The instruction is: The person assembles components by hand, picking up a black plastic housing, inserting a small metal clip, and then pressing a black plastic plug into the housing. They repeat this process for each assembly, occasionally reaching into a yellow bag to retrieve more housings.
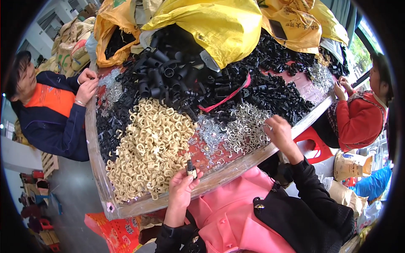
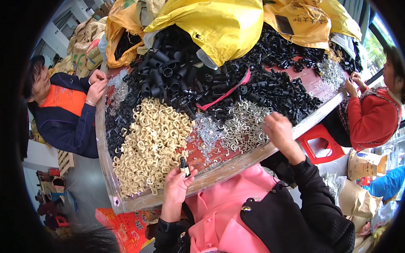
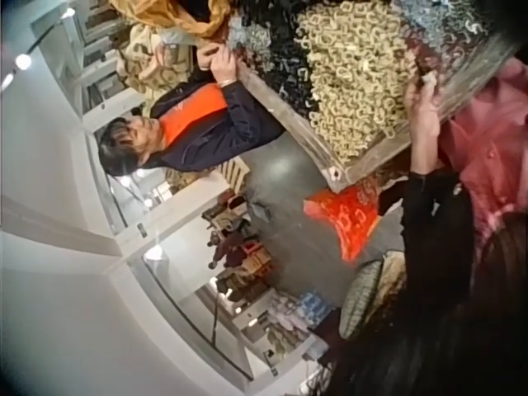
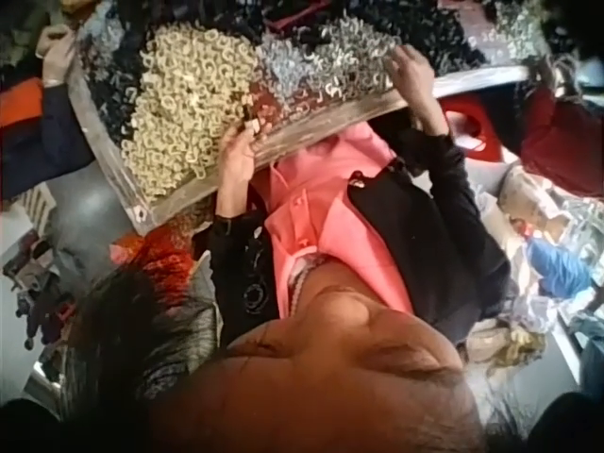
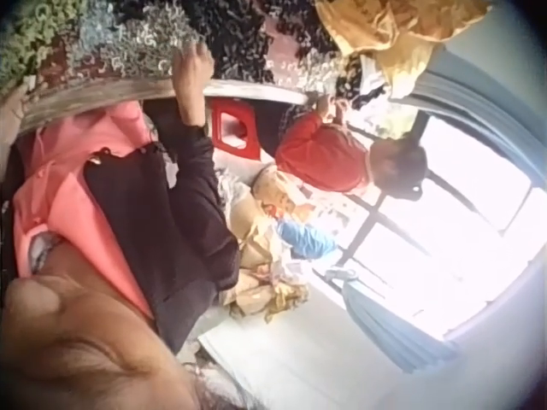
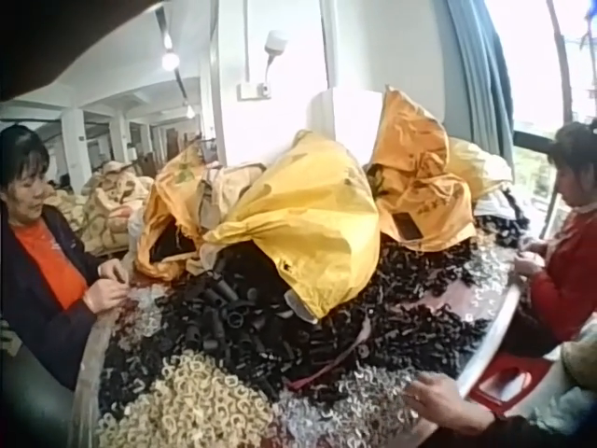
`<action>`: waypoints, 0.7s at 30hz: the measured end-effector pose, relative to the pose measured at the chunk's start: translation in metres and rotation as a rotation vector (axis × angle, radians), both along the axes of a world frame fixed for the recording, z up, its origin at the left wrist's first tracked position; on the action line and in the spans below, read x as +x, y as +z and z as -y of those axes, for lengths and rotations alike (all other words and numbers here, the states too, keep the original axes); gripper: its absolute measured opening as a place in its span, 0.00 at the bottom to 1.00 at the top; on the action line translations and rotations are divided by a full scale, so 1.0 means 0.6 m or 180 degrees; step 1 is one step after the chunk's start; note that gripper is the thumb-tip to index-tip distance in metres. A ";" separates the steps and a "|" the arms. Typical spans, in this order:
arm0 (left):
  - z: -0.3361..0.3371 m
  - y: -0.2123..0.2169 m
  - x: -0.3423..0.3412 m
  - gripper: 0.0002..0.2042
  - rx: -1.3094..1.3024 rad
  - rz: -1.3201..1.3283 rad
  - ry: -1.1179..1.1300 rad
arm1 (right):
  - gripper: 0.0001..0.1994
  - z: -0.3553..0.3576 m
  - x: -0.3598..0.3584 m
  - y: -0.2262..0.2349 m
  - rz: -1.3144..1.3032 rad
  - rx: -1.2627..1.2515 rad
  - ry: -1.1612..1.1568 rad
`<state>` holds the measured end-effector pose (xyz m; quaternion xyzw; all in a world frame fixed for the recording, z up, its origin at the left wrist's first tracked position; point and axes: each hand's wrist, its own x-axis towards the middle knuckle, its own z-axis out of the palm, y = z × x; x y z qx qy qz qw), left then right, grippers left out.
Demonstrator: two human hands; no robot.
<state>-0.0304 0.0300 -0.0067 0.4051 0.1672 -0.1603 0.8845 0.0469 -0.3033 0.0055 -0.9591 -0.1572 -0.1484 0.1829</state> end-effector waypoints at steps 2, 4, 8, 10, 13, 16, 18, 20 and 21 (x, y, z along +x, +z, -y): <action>0.000 0.001 0.003 0.10 0.0016 -0.0003 -0.0059 | 0.06 0.041 -0.004 0.012 0.0180 -0.0590 -0.0319; 0.003 -0.002 0.010 0.10 -0.0044 -0.0026 -0.0103 | 0.06 0.064 -0.006 0.010 0.0272 -0.0881 -0.0506; 0.021 -0.001 0.025 0.11 -0.0043 -0.0040 -0.0225 | 0.07 0.089 0.000 -0.035 -0.0126 -0.0731 -0.0501; 0.031 0.000 0.035 0.11 -0.0023 -0.0015 -0.0268 | 0.07 0.090 0.010 -0.048 -0.0089 -0.0504 -0.0571; 0.040 0.002 0.045 0.11 0.0028 -0.0026 -0.0348 | 0.07 0.088 0.015 -0.046 0.0034 -0.0123 -0.0576; 0.044 0.010 0.050 0.11 0.0062 -0.0016 -0.0378 | 0.07 0.082 0.013 -0.037 0.0226 0.0387 -0.0516; 0.049 0.016 0.057 0.11 0.0076 0.0007 -0.0393 | 0.05 0.068 0.013 -0.027 -0.0668 0.1775 -0.0577; 0.055 0.018 0.064 0.11 0.0046 0.0051 -0.0496 | 0.05 0.051 0.012 -0.022 -0.1117 0.2478 -0.0570; 0.058 0.020 0.067 0.11 0.0030 0.0070 -0.0542 | 0.04 0.040 0.011 -0.020 -0.1480 0.3340 -0.0360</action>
